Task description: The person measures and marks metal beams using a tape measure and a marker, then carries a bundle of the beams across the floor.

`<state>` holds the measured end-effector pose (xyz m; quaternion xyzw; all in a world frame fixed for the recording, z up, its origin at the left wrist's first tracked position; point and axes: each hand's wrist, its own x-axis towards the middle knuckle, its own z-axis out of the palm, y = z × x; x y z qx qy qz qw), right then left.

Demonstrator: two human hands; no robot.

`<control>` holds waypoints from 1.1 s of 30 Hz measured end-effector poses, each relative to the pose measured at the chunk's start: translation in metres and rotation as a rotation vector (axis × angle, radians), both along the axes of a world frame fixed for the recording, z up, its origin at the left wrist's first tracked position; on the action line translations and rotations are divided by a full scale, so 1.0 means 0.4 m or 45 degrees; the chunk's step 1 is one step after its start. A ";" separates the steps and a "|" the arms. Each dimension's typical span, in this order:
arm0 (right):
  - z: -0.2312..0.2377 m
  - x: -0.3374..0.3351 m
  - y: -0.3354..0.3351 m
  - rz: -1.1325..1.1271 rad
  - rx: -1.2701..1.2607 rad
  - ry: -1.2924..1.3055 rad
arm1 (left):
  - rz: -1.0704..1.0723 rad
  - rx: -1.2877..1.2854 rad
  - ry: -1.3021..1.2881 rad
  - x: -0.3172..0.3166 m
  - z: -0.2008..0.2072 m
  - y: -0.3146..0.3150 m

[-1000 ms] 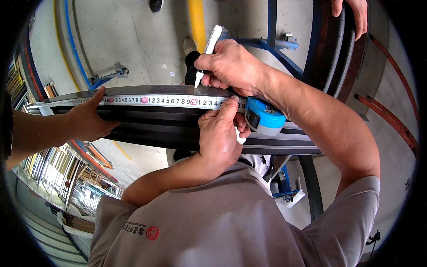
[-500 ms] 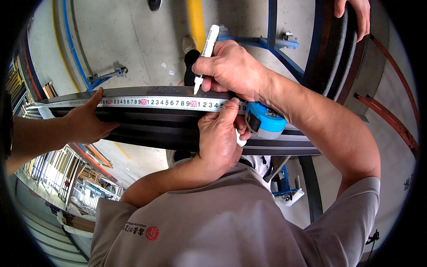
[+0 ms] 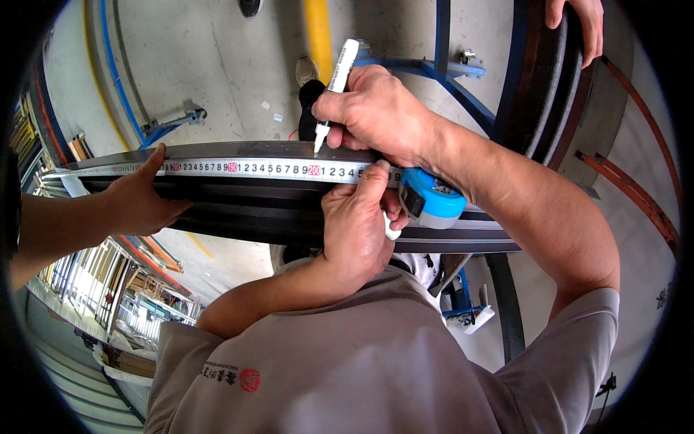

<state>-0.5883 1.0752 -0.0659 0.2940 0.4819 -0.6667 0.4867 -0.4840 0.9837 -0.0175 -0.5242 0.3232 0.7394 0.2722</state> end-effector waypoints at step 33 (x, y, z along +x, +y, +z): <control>0.189 0.231 0.212 0.069 0.529 1.021 | -0.052 -0.056 -0.013 0.001 0.001 0.003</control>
